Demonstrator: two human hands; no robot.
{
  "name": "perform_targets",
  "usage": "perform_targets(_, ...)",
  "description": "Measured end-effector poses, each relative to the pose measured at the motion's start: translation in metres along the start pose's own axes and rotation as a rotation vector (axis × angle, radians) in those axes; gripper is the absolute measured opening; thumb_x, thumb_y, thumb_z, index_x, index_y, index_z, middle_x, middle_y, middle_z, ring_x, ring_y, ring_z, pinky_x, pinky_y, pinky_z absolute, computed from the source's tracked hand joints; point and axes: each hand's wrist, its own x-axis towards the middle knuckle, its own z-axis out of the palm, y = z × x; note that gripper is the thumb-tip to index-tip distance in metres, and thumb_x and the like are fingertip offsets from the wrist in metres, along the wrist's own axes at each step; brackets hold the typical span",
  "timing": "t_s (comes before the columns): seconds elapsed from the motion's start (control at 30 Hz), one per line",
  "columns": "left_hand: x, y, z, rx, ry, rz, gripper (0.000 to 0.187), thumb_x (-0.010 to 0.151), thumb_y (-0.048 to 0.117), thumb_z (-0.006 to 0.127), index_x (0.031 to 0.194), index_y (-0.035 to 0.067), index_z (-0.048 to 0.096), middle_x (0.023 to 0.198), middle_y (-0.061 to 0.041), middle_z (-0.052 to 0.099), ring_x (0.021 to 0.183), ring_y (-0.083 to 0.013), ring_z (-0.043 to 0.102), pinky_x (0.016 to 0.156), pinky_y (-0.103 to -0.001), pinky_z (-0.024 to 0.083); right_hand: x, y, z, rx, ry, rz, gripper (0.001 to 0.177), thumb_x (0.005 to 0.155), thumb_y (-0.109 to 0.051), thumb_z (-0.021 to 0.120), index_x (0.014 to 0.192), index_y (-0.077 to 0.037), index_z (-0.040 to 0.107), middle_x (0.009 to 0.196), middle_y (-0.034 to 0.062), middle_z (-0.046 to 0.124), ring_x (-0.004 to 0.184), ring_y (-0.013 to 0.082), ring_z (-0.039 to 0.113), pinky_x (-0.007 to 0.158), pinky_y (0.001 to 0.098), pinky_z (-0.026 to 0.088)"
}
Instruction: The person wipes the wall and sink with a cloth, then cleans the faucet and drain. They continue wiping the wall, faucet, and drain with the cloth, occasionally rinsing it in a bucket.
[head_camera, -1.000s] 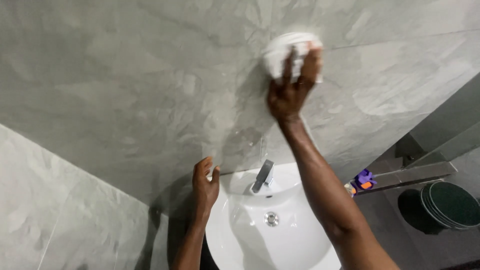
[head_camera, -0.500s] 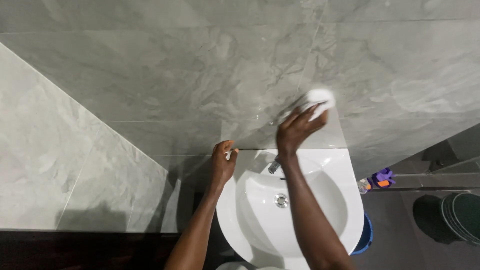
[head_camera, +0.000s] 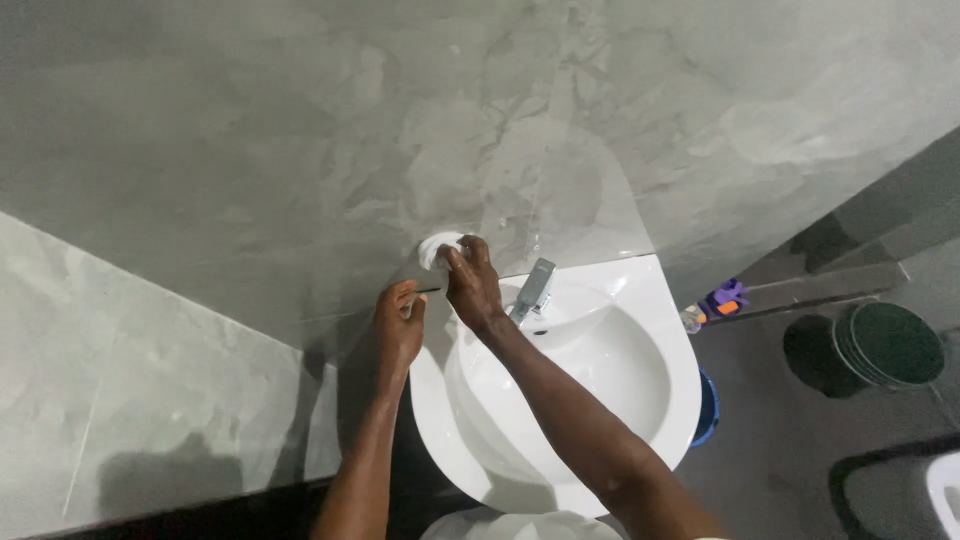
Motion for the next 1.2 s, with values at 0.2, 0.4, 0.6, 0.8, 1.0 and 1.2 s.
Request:
perform_targets(0.2,0.003,0.016,0.018,0.025,-0.102,0.048,0.033,0.097,0.014,0.068,0.127,0.001,0.062,0.127,-0.014,0.069,0.118,-0.0251,0.068,0.096,-0.038,0.056,0.043,0.026,-0.081,-0.045,0.287,0.189,0.053,0.08,0.016,0.062,0.126,-0.008,0.055,0.134,0.0207,0.04,0.129,0.0393,0.046,0.098,0.0483,0.053)
perform_targets(0.4,0.003,0.022,0.045,0.065,-0.164,0.09,0.028,0.094,0.016,0.072,0.121,0.007,0.068,0.121,-0.01,0.073,0.112,-0.0232,0.072,0.093,-0.037,0.057,0.044,0.109,-0.138,-0.215,0.644,0.327,0.063,0.092,0.011,0.052,0.152,-0.004,0.042,0.146,0.0222,0.036,0.139,0.0408,0.048,0.108,0.0451,0.056)
perform_targets(0.6,0.0,0.013,0.041,0.134,-0.213,0.036,0.029,0.094,0.021,0.072,0.119,0.008,0.068,0.118,-0.009,0.074,0.113,-0.0225,0.071,0.09,-0.038,0.056,0.004,0.223,-0.128,-0.029,0.813,0.916,0.049,0.108,-0.023,0.045,0.15,0.0,0.042,0.14,0.0234,0.045,0.12,0.0387,0.06,0.099,0.0486,0.051)
perform_targets(0.8,0.0,-0.011,0.039,0.219,-0.313,0.074,0.034,0.091,0.025,0.076,0.117,0.005,0.068,0.119,-0.012,0.073,0.112,-0.0263,0.071,0.095,-0.039,0.056,-0.021,0.247,-0.117,1.216,0.438,1.481,0.018,0.099,-0.019,0.049,0.113,-0.011,0.057,0.103,0.0092,0.061,0.085,0.0283,0.061,0.07,0.0512,0.053)
perform_targets(1.0,-0.004,-0.017,0.031,0.256,-0.406,-0.035,0.038,0.093,0.028,0.074,0.12,0.003,0.067,0.125,-0.016,0.068,0.12,-0.0279,0.066,0.1,-0.04,0.054,0.052,0.225,-0.135,1.077,0.752,1.134,0.06,0.101,-0.032,0.053,0.147,0.0,0.03,0.142,0.022,0.046,0.122,0.0375,0.057,0.104,0.0547,0.048)
perform_targets(1.2,0.003,-0.045,0.023,0.127,-0.311,0.02,0.041,0.094,0.025,0.073,0.125,0.001,0.062,0.126,-0.017,0.068,0.12,-0.0294,0.066,0.1,-0.041,0.054,0.105,0.09,-0.125,0.308,0.619,0.628,0.086,0.114,-0.053,0.039,0.169,-0.006,-0.006,0.169,0.0256,-0.025,0.163,0.0473,0.0,0.128,0.0627,0.024)
